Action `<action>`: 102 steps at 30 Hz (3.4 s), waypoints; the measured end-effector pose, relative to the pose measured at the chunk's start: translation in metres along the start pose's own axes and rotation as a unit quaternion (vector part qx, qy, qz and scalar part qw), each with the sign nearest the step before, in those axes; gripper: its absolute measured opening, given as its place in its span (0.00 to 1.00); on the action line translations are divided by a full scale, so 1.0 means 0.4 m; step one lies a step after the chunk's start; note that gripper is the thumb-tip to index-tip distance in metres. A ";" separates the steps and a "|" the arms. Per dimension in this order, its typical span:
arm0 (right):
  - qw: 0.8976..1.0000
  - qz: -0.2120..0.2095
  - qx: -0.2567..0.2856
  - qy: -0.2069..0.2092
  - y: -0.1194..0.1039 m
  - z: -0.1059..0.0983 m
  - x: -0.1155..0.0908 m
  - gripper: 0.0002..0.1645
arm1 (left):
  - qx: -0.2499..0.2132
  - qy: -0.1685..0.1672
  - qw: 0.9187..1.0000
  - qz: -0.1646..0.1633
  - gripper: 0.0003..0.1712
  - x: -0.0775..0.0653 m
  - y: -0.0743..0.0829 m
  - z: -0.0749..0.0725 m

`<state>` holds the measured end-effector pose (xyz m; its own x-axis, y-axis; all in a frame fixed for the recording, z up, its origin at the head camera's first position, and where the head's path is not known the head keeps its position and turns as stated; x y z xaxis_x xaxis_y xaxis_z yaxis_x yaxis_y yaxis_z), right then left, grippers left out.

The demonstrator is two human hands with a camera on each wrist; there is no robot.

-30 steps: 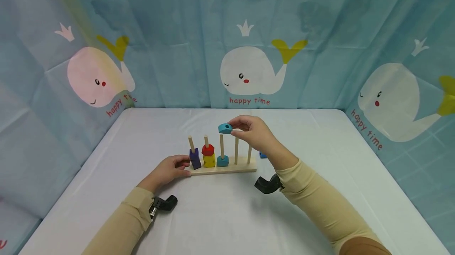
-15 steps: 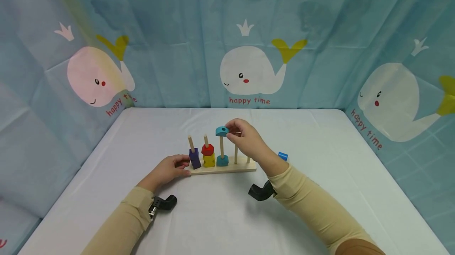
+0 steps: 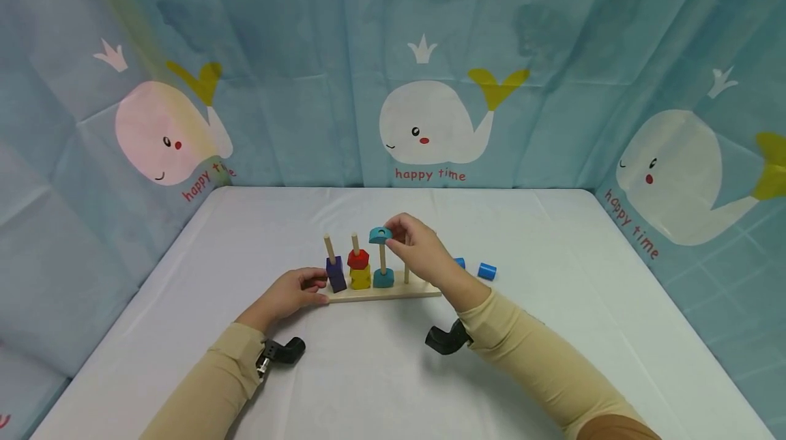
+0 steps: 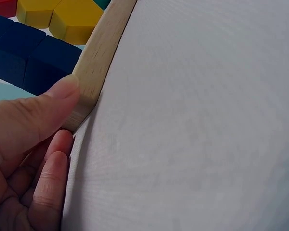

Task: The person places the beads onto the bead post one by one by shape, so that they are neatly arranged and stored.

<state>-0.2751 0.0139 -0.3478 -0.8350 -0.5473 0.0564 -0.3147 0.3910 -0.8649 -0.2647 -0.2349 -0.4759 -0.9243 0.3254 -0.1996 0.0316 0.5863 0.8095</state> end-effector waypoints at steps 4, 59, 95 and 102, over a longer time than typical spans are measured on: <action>1.000 0.006 0.007 0.014 0.026 0.013 0.000 0.15 | -0.008 0.000 1.000 -0.002 0.32 0.001 -0.005 0.002; 0.996 0.075 0.029 0.032 0.164 0.066 -0.052 0.28 | -0.008 0.003 1.000 -0.013 0.33 0.002 -0.007 0.000; 0.979 0.189 -0.065 0.040 0.354 -0.244 -0.156 0.21 | -0.003 0.003 1.000 -0.018 0.34 -0.001 -0.002 0.003; 0.970 0.217 -0.108 0.021 0.411 -0.246 -0.147 0.20 | -0.007 0.003 1.000 -0.015 0.33 -0.001 -0.004 0.003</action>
<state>-0.3223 0.1831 -0.4442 -0.9258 -0.2687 -0.2658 -0.0131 0.7257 -0.6879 -0.2640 -0.2353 -0.4778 -0.9272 0.3034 -0.2196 -0.0006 0.5851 0.8109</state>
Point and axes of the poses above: each hand's wrist, its own x-axis towards the middle knuckle, its own z-axis out of the palm, y = z × x, the point moved 5 cm from there along x, towards the middle knuckle, and after that the axes turned 9 degrees about -y, right-handed, at the moved point
